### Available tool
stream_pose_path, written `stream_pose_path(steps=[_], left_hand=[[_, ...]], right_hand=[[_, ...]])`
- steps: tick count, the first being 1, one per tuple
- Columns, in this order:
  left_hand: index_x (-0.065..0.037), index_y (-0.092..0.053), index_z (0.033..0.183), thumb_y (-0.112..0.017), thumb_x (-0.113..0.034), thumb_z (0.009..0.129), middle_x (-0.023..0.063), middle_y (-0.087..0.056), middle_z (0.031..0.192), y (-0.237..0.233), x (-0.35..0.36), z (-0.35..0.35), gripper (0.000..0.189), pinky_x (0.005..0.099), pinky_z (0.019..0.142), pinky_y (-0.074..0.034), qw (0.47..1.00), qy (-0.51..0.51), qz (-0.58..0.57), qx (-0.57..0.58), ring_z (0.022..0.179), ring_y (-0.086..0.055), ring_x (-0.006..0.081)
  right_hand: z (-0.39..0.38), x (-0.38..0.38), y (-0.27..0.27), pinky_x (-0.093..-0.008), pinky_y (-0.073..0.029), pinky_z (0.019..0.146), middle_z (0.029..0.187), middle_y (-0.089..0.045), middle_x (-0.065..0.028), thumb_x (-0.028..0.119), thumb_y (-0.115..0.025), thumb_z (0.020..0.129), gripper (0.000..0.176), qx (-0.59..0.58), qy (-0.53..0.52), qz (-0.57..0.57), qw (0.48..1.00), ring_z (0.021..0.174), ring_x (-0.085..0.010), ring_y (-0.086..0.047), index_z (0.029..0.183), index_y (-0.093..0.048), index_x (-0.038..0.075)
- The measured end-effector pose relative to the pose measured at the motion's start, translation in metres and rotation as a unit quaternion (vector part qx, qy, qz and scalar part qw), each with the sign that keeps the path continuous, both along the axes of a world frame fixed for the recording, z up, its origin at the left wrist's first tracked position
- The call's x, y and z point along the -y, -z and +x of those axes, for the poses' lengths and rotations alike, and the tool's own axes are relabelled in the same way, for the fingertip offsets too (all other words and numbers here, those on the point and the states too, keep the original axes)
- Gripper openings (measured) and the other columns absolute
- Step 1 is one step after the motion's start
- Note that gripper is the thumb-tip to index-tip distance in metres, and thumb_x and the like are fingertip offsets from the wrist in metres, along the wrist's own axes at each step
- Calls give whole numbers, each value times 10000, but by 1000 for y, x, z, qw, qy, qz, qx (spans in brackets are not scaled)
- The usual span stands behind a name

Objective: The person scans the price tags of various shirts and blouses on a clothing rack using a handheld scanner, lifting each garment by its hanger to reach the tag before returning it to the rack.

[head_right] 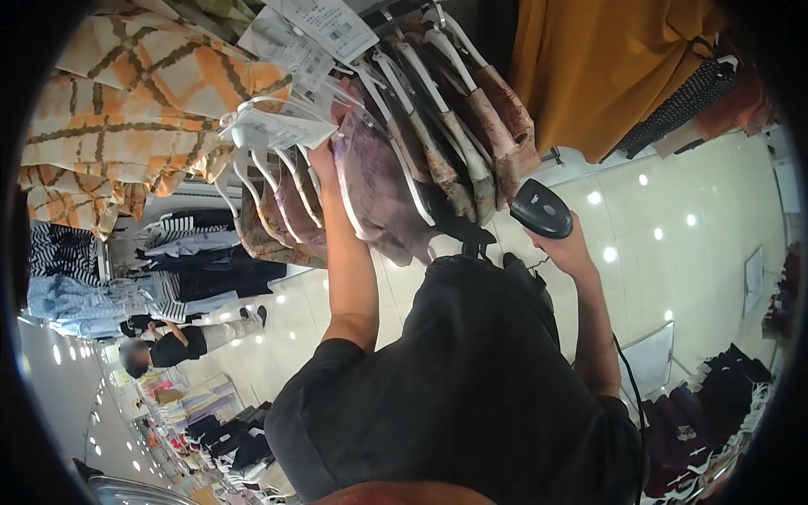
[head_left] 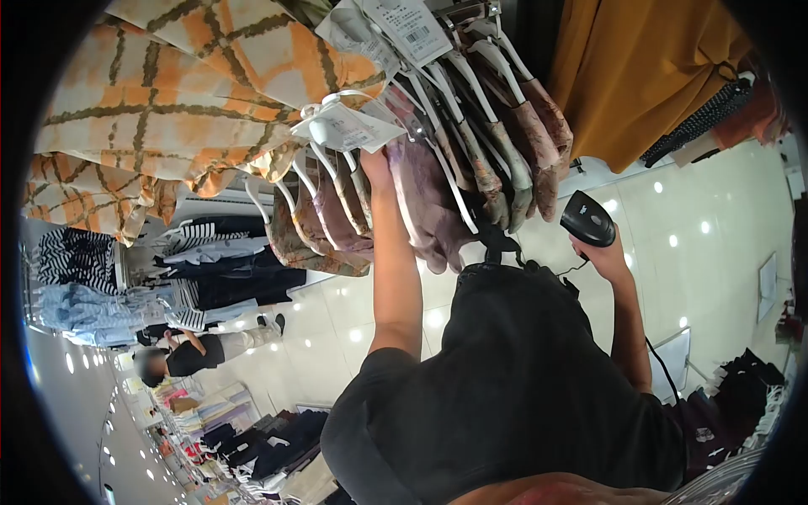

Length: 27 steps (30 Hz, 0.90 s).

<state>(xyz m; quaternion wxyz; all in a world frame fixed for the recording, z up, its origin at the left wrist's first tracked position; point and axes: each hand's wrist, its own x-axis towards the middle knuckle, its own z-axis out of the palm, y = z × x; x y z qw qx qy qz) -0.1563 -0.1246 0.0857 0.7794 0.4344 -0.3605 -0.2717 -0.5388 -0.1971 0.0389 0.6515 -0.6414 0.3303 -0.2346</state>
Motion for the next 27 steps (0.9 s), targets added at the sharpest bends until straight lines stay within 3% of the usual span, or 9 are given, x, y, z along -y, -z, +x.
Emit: stream_pose_path(steps=[5,7,9,12,18,20,21,23,27], left_hand=[[132,-630,1069,-530,-198,910,213,-582,1258,20,11,15,380,377,1058,-327,996,-16,-60,-57,1172,-550,280],[121,-622,1086,-534,-147,900,202,-559,1307,30,-1,13,338,404,1094,-292,995,-26,28,91,1239,-506,296],[102,-630,1083,-534,-131,911,158,-598,1253,39,-3,5,306,381,1090,-281,999,-34,22,-27,1219,-505,259],[44,-601,1180,-568,-72,898,80,-638,1112,37,-6,0,307,293,949,-394,996,-61,24,-52,1047,-567,176],[77,-376,1391,-616,-164,896,191,-467,1383,22,-27,-53,601,350,1106,-264,953,-121,231,151,1272,-437,286],[70,-403,1364,-632,-121,860,229,-373,1457,29,-41,-85,585,394,1133,-254,924,-225,164,262,1374,-340,328],[70,-403,1364,-632,-121,860,229,-373,1457,31,-49,-99,585,394,1133,-254,926,-223,160,259,1374,-340,328],[69,-455,1312,-610,-43,833,241,-432,1408,34,-66,-124,515,410,1115,-292,929,-216,39,297,1343,-393,346],[54,-495,1269,-541,46,831,207,-511,1338,39,-71,-143,440,390,1082,-353,955,24,64,289,1265,-490,316]], right_hand=[[-1,-6,-1,-248,-439,550,654,-600,-4,68,-721,820,113,-13,30,-19,999,584,-65,-540,842,-622,18],[-2,-7,-3,-248,-439,550,657,-601,-3,66,-722,819,117,-19,41,-28,999,584,-66,-539,851,-620,17],[-3,-10,-5,-250,-439,548,666,-607,-6,60,-721,816,125,0,53,-20,998,582,-68,-539,875,-620,15],[-3,-10,-4,-249,-445,554,665,-603,-9,49,-718,813,127,-6,79,-12,997,580,-74,-544,888,-623,11],[-8,11,-12,-268,-486,614,756,-635,-44,2,-687,820,160,43,118,7,992,609,-93,-570,962,-615,-2],[-8,23,-32,-296,-512,675,922,-660,-95,-12,-636,850,240,99,114,-4,988,645,-110,-581,1086,-594,-15],[-8,29,-44,-301,-496,720,669,-570,-49,68,-615,867,289,74,120,-45,989,653,-144,-580,1108,-579,-88],[-10,44,-65,-307,-496,708,661,-565,-55,86,-611,872,280,110,139,-85,981,630,-150,-569,1091,-582,-87],[-28,82,-121,-295,-503,677,745,-598,-50,74,-642,873,214,97,144,-196,965,614,-117,-562,1052,-597,-35]])
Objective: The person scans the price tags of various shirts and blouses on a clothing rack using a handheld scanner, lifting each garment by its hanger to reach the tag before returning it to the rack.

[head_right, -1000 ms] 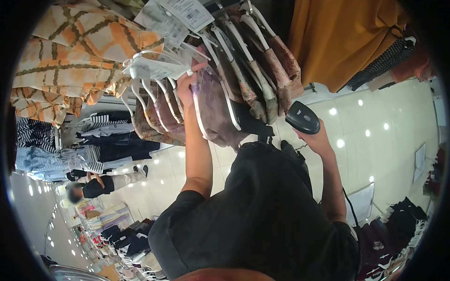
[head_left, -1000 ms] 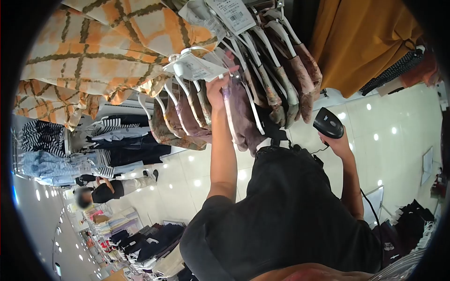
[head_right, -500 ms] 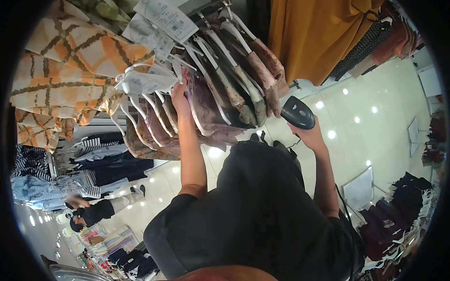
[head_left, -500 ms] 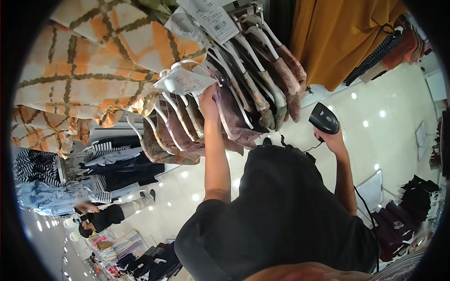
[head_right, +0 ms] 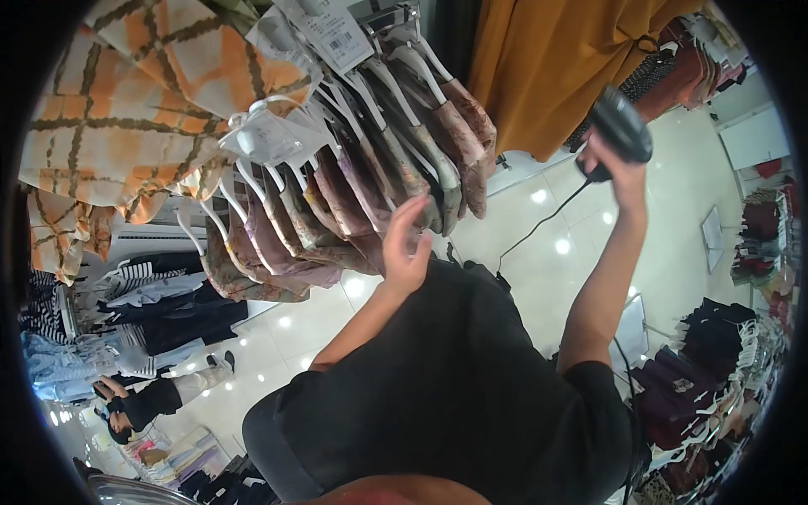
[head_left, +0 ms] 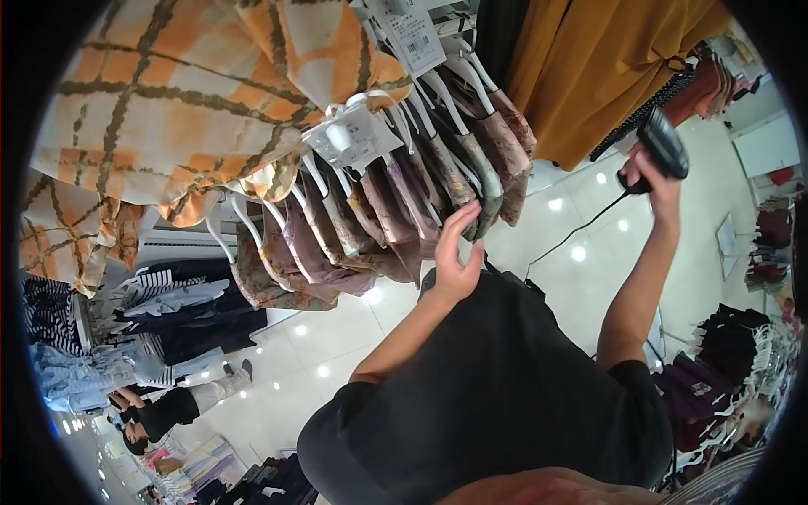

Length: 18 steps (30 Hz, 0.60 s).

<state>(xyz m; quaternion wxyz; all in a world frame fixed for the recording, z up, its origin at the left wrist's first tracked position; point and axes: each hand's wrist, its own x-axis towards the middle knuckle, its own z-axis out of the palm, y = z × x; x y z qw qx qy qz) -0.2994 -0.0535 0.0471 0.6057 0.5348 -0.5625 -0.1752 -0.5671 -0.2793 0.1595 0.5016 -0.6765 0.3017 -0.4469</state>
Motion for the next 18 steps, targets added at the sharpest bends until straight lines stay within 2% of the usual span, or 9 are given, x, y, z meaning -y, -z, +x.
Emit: stream_pose_path(steps=[2,6,9,10,11,12,13,16,18], left_hand=[[23,-473,1309,-563,34,850,173,-471,1390,15,12,-8,469,382,1092,-347,985,55,37,-159,1283,-476,281],[0,-445,1346,-573,27,865,151,-441,1418,19,27,0,498,382,1102,-339,971,113,70,-201,1305,-454,262],[3,-425,1365,-579,24,872,143,-452,1409,19,33,5,517,383,1099,-340,975,94,92,-179,1304,-454,251],[3,-425,1366,-580,22,873,140,-452,1411,21,35,6,518,379,1087,-350,975,92,86,-185,1297,-459,247],[3,-425,1368,-579,18,875,137,-459,1404,23,31,4,516,377,1080,-356,973,87,89,-194,1289,-467,245],[3,-425,1369,-577,14,878,134,-466,1397,23,33,3,514,375,1073,-361,972,81,86,-202,1281,-475,243],[9,-430,1366,-575,3,882,132,-476,1388,24,32,1,505,374,1072,-360,972,75,86,-205,1268,-489,241],[16,-437,1362,-569,-20,893,149,-475,1387,33,28,-4,488,376,1064,-368,966,70,93,-233,1261,-495,261],[23,-442,1350,-561,-34,906,155,-494,1367,27,26,-8,463,371,1048,-384,973,44,97,-207,1242,-511,263]], right_hand=[[2,7,-39,-287,-480,650,721,-578,-40,86,-658,869,189,-33,-16,-6,999,596,-104,-537,1009,-594,-24],[21,-5,-88,-241,-429,551,678,-567,6,135,-736,831,237,-265,2,6,964,571,-74,-514,978,-597,11],[31,-15,-65,-232,-417,511,674,-587,2,171,-771,800,296,-331,-48,44,941,563,-59,-522,1010,-619,27],[33,-17,-58,-231,-425,515,692,-595,1,170,-760,810,284,-357,-123,66,924,574,-58,-528,1013,-621,30],[31,-22,-37,-232,-441,521,695,-591,4,159,-748,820,267,-350,-128,92,923,577,-60,-532,1008,-614,25],[33,-35,-14,-238,-457,523,670,-572,7,132,-728,835,261,-249,-97,162,950,575,-61,-538,1033,-599,22],[32,-42,4,-243,-468,520,655,-556,10,109,-710,848,257,-224,-90,210,947,570,-69,-546,1051,-578,22],[23,-55,46,-265,-467,541,618,-526,5,96,-667,880,158,-150,-99,259,949,535,-96,-531,934,-530,37],[16,-62,58,-269,-465,543,606,-519,1,97,-657,885,149,-130,-92,276,948,528,-100,-527,918,-523,40]])
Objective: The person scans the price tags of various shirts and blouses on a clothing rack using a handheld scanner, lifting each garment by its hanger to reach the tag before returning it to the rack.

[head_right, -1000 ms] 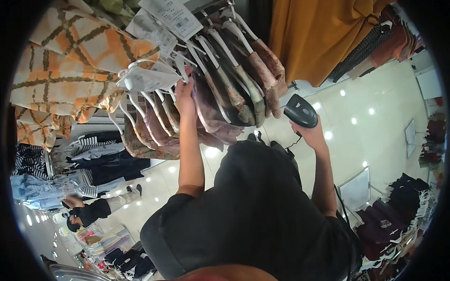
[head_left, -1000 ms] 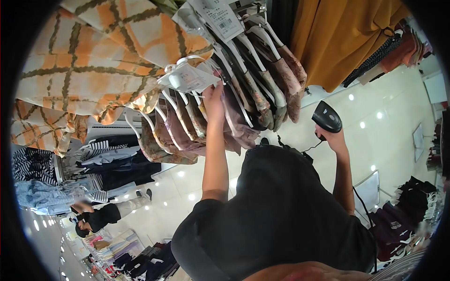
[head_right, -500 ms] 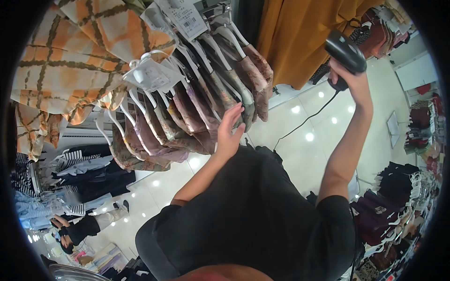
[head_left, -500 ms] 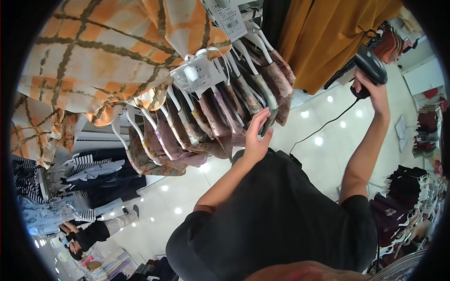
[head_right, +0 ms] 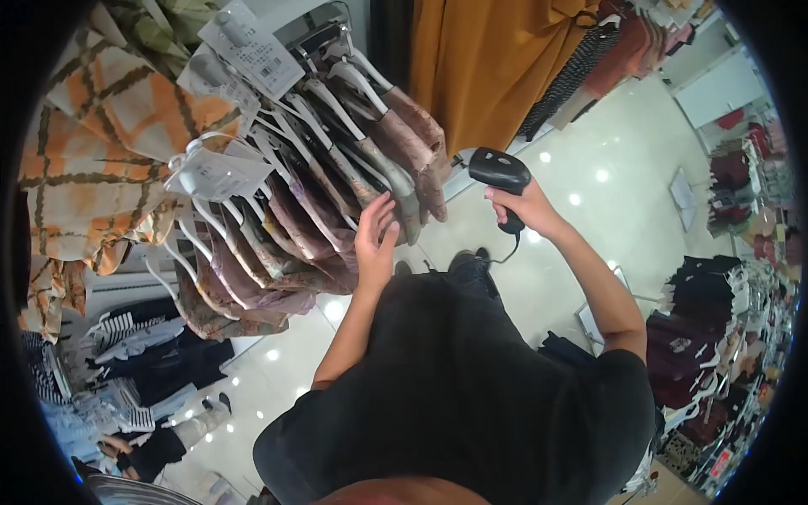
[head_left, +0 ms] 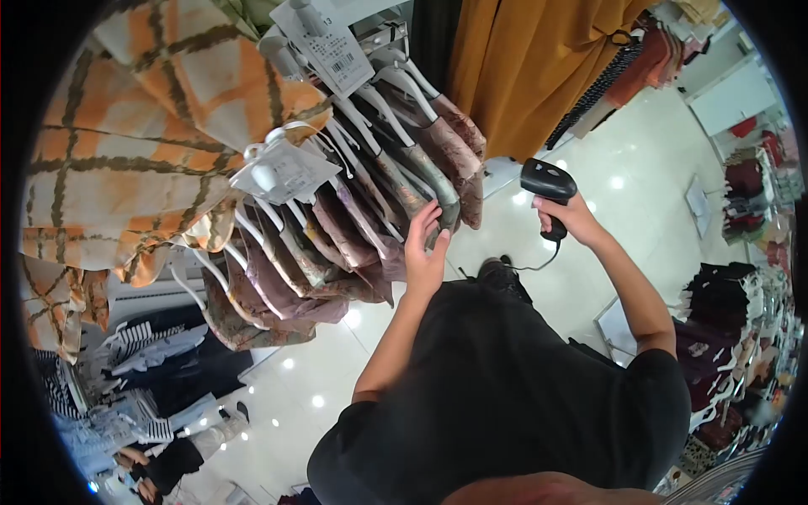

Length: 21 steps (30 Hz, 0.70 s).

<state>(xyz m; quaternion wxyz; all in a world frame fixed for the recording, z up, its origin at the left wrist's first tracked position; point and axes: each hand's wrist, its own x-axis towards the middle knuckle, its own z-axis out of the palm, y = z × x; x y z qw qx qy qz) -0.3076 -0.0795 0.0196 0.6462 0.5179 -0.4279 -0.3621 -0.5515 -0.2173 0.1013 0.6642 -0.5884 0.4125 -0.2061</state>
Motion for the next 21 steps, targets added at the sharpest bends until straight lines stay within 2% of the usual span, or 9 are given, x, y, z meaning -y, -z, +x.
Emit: stream_pose_path(steps=[4,6,7,8,10,11,14,16,21], left_hand=[[44,-451,1315,-552,-63,938,180,-529,1320,-2,9,-12,405,361,1021,-410,998,-11,-1,-62,1200,-543,253],[44,-445,1322,-543,-80,950,181,-523,1325,-15,23,-24,405,368,1026,-406,993,-4,-51,-102,1206,-539,255],[44,-422,1350,-527,-86,955,182,-484,1379,-19,31,-28,429,379,1075,-360,994,0,-52,-91,1276,-484,266],[44,-422,1350,-527,-86,955,182,-484,1379,-20,40,-33,429,379,1075,-360,995,-10,-49,-85,1276,-484,266],[41,-381,1392,-519,-86,952,190,-405,1452,-20,59,-43,479,390,1133,-274,995,-65,-41,-70,1374,-372,278],[40,-331,1429,-518,-71,942,191,-330,1503,-22,65,-49,533,392,1163,-198,993,-76,-17,-90,1432,-267,280],[36,-273,1461,-538,-85,936,209,-265,1533,-24,85,-62,600,388,1166,-180,983,-170,20,-61,1448,-221,295],[29,-289,1455,-552,-89,930,212,-277,1523,-23,92,-67,599,385,1146,-238,972,-232,19,-36,1437,-246,309],[35,-402,1387,-562,-127,943,186,-452,1409,-20,80,-68,499,372,1040,-410,944,-329,-11,24,1271,-489,285]], right_hand=[[-22,1,25,-272,-457,536,585,-514,-12,82,-640,893,124,23,-12,2,1000,521,-108,-526,911,-525,37],[-38,2,34,-271,-455,535,585,-515,-11,67,-638,891,117,36,-19,13,999,521,-108,-525,913,-528,36],[-46,4,37,-271,-454,534,586,-517,-10,53,-636,890,111,42,-18,15,999,521,-108,-524,915,-530,35],[-57,7,42,-272,-454,534,598,-525,-17,27,-633,885,105,50,-31,26,998,524,-107,-523,920,-534,32],[-76,12,53,-274,-460,538,626,-541,-24,27,-638,883,100,82,-32,58,994,536,-105,-528,928,-549,19],[-86,13,61,-274,-460,538,626,-541,-24,27,-638,883,100,89,-39,66,993,536,-105,-528,928,-549,19],[-112,20,81,-278,-465,544,655,-554,-26,29,-645,879,102,107,-42,71,991,548,-100,-531,936,-563,6],[-127,23,90,-275,-471,551,665,-558,-20,30,-648,878,102,117,-29,95,988,556,-95,-533,938,-572,-1],[-161,35,104,-273,-481,573,664,-560,-20,47,-653,880,89,155,-39,114,981,550,-88,-527,926,-587,9]])
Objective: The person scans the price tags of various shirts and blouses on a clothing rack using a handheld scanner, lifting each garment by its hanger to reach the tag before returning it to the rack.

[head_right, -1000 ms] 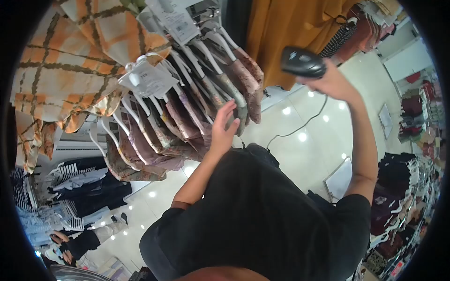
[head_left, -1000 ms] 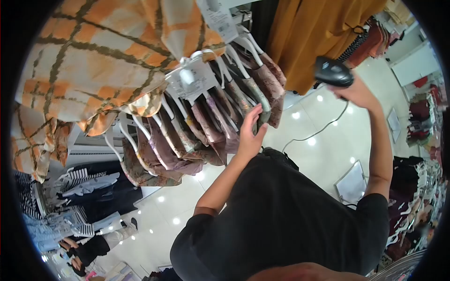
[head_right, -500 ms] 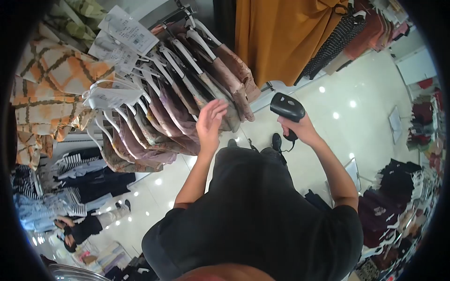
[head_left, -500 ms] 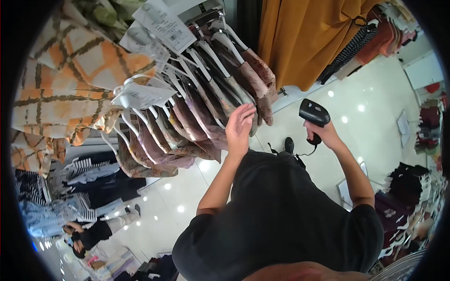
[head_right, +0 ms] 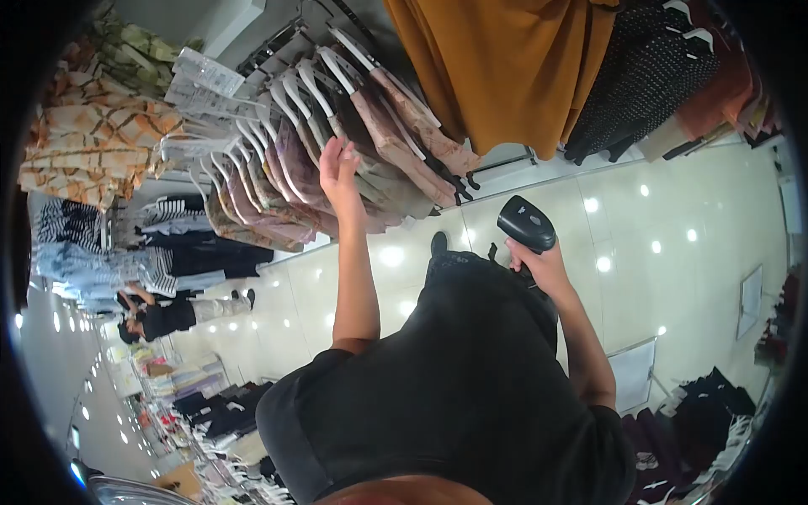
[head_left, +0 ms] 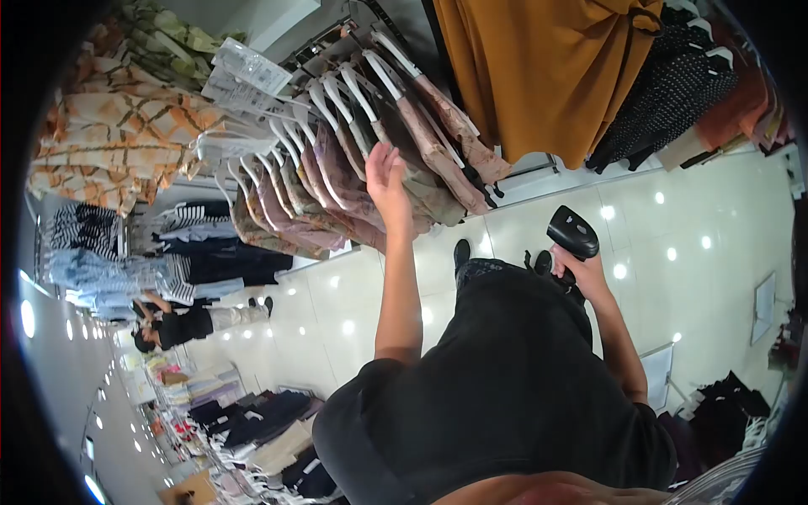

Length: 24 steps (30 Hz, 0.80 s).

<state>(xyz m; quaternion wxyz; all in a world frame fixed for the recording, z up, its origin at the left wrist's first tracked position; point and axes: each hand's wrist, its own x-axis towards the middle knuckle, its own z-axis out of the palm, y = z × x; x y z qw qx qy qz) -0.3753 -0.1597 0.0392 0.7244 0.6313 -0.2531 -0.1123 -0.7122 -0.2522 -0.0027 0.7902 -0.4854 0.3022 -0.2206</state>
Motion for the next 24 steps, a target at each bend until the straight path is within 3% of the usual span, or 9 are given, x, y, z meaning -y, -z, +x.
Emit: stream_pose_path(steps=[3,7,8,12,20,21,24], left_hand=[[39,-439,1361,-576,-142,939,186,-481,1380,9,-11,-6,479,377,993,-453,999,-33,-10,-21,1221,-531,281],[43,-433,1372,-581,-137,935,180,-471,1397,21,-19,-14,496,351,1070,-377,999,-39,24,-18,1293,-466,256],[53,-399,1392,-583,-87,919,193,-431,1435,17,-19,-17,527,353,1097,-337,998,-31,38,-25,1352,-404,276],[69,-289,1450,-579,-113,938,234,-301,1516,22,-13,-13,616,349,1131,-275,999,5,3,-50,1428,-283,288],[108,-326,1416,-544,-104,950,260,-344,1482,14,11,29,556,341,1136,-254,999,10,35,8,1400,-332,281],[101,-336,1415,-552,-115,950,231,-447,1406,17,16,36,556,315,1076,-333,998,-14,44,38,1297,-454,253],[89,-372,1403,-574,-173,953,130,-585,1182,20,30,59,559,255,888,-431,996,-21,48,74,1006,-548,158]], right_hand=[[-12,11,-1,-273,-479,573,648,-556,-19,63,-645,888,82,7,-4,-1,1000,548,-89,-527,917,-595,6],[-26,24,-5,-273,-475,572,627,-547,-19,72,-637,895,84,2,-21,-17,1000,543,-93,-525,914,-600,-2],[-28,27,-8,-273,-477,573,621,-544,-20,73,-635,897,89,3,-29,-23,999,542,-95,-525,919,-600,-6],[-27,34,-18,-281,-489,603,617,-520,-28,108,-588,932,134,-14,-68,-47,996,553,-103,-525,949,-568,-24],[-4,32,-27,-276,-489,587,617,-528,-20,67,-600,920,97,-19,-42,-46,998,548,-99,-526,941,-582,-26],[-2,32,-29,-277,-490,587,618,-528,-20,68,-597,922,98,-20,-37,-46,998,549,-100,-526,942,-581,-27],[8,35,-28,-283,-494,590,621,-534,-29,51,-585,912,82,-38,-24,-47,998,547,-109,-531,936,-580,-27]])
